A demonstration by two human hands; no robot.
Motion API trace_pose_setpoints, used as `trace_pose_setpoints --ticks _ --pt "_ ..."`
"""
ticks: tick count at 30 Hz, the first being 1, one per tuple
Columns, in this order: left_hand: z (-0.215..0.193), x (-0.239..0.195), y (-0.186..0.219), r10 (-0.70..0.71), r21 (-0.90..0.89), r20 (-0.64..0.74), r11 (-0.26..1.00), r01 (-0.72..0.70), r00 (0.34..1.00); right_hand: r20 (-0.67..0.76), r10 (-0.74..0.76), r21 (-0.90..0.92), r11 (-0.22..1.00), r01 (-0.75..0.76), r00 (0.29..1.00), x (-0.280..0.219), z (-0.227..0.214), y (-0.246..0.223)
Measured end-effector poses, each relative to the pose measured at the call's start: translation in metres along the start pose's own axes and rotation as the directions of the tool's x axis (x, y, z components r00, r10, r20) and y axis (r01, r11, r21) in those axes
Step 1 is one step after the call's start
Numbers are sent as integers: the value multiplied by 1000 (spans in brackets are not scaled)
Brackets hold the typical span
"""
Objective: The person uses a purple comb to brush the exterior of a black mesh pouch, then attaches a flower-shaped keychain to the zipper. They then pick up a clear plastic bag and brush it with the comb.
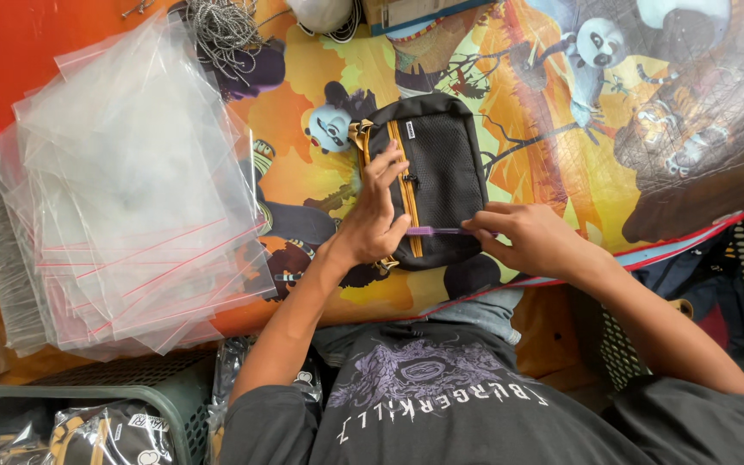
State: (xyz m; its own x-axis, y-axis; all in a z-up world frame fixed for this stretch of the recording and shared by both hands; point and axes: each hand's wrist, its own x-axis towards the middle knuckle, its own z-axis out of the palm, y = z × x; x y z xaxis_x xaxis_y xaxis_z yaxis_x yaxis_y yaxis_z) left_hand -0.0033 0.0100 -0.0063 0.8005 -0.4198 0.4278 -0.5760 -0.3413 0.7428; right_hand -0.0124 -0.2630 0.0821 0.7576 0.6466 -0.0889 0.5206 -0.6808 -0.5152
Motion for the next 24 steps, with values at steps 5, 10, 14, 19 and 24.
trace_pose_setpoints --ticks 5,10,14,19,24 --pt "20 -15 -28 23 26 -85 999 -20 996 37 -38 -34 999 39 999 34 6 18" --pt "18 -14 -24 92 130 -125 989 -76 988 123 -54 -87 994 65 991 58 -19 13" --pt "21 -12 -23 182 187 -143 970 -154 973 196 -32 -61 997 45 980 78 -49 10" --pt "4 1 12 49 245 13 968 -51 999 21 -90 -148 985 92 996 110 -36 27" --pt "5 2 10 11 320 157 945 -61 988 -171 -173 -272 954 122 970 142 -1 76"
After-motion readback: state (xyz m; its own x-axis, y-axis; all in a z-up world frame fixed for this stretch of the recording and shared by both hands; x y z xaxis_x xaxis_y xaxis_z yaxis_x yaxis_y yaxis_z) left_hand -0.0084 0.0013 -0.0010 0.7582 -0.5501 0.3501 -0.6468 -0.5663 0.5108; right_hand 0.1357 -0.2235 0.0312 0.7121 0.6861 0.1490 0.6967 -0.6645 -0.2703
